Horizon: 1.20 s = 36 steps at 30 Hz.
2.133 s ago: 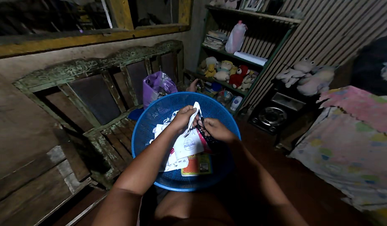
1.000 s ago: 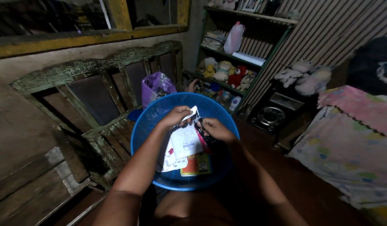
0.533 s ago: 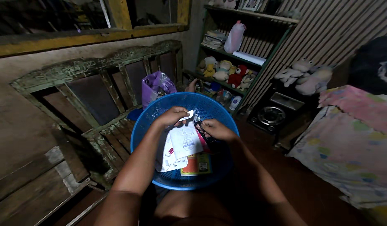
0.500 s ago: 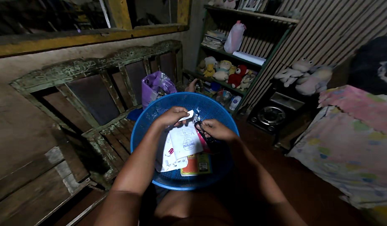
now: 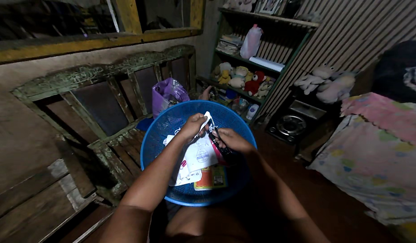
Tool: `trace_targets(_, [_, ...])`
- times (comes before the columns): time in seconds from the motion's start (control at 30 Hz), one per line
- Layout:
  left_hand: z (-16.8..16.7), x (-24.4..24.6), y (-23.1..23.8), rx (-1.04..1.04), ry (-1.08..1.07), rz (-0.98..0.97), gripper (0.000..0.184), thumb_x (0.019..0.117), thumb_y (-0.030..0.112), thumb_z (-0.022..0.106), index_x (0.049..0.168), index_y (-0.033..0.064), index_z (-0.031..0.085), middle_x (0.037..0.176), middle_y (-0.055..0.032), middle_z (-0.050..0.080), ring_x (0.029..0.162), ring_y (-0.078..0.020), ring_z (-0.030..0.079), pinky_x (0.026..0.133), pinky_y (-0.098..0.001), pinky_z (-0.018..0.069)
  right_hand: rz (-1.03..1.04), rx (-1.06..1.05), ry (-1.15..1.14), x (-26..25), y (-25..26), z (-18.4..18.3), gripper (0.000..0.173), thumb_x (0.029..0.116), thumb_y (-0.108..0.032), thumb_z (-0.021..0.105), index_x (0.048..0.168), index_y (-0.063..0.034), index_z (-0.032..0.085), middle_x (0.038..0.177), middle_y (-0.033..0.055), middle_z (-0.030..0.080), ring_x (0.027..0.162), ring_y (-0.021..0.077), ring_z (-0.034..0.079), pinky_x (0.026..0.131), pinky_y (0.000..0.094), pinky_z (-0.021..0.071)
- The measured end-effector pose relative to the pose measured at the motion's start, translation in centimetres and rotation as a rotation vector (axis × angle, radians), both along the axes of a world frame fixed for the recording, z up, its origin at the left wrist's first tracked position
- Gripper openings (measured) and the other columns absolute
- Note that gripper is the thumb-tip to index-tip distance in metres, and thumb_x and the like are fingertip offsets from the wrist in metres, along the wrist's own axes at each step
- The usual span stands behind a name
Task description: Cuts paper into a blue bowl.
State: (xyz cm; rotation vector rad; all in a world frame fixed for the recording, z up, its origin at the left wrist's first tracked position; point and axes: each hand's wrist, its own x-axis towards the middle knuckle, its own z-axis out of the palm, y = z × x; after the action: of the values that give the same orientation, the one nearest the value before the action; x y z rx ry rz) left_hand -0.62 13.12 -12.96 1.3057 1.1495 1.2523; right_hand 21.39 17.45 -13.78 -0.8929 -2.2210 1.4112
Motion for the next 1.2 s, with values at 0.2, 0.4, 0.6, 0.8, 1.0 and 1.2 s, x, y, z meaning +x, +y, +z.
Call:
trace_targets(0.2, [0.0,0.7,0.0,0.003,-0.031,0.035,0.029,0.1117,0.031,0.044,0.117,0.0047,0.056,0.076,-0.0078,0.065,0.051,-0.0106,0.051,0.049,-0.0234,0.0444,-0.001,0.005,-0.006,0.1,0.1,-0.2,0.049,0.1066,-0.051,0.048,0.103,-0.0055,0.065,0.083,0.0044,0.065,0.068,0.0124,0.064,0.063,0.0289,0.0556])
trace_targets(0.4, [0.1,1.0,0.0,-0.019,-0.047,0.031,0.031,0.1113,0.034,0.045,0.118,0.0049,0.056,0.076,-0.0083,0.066,0.053,-0.0127,0.056,0.051,-0.0250,0.0489,-0.035,0.054,0.002,-0.1,0.2,-0.3,0.046,0.1063,-0.048,0.050,0.096,-0.0052,0.064,0.082,0.0043,0.064,0.068,0.0121,0.063,0.063,0.0293,0.0558])
trace_targets(0.6, [-0.1,1.2,0.0,0.006,-0.034,0.004,0.031,0.1112,0.032,0.046,0.115,0.0029,0.057,0.078,-0.0104,0.067,0.057,-0.0156,0.062,0.055,-0.0281,0.0538,-0.095,0.054,0.017,-0.1,0.1,-0.1,0.046,0.1069,-0.046,0.049,0.098,-0.0037,0.065,0.083,0.0061,0.066,0.068,0.0133,0.065,0.064,0.0309,0.0567])
trace_targets(0.8, [-0.4,1.6,0.1,-0.003,-0.090,-0.022,0.030,0.1114,0.030,0.045,0.118,0.0036,0.057,0.076,-0.0091,0.065,0.055,-0.0134,0.058,0.053,-0.0259,0.0511,-0.075,0.027,0.070,-0.1,0.1,-0.3,0.044,0.1084,-0.044,0.047,0.100,-0.0041,0.064,0.082,0.0051,0.064,0.068,0.0126,0.063,0.064,0.0295,0.0559])
trace_targets(1.0, [-0.3,1.7,0.1,0.019,-0.105,-0.025,0.030,0.1113,0.031,0.046,0.116,0.0041,0.057,0.075,-0.0080,0.064,0.055,-0.0127,0.056,0.052,-0.0255,0.0496,-0.068,0.031,0.101,-0.3,0.2,-0.6,0.041,0.1086,-0.041,0.048,0.100,-0.0037,0.065,0.082,0.0050,0.063,0.068,0.0126,0.063,0.064,0.0301,0.0561])
trace_targets(1.2, [-0.1,1.7,-0.1,0.030,-0.070,-0.040,0.029,0.1106,0.029,0.048,0.115,0.0037,0.059,0.076,-0.0077,0.065,0.055,-0.0119,0.056,0.053,-0.0253,0.0494,-0.090,0.052,0.130,-0.2,0.0,-0.4,0.043,0.1081,-0.043,0.048,0.100,-0.0035,0.064,0.082,0.0053,0.064,0.068,0.0128,0.063,0.063,0.0290,0.0557])
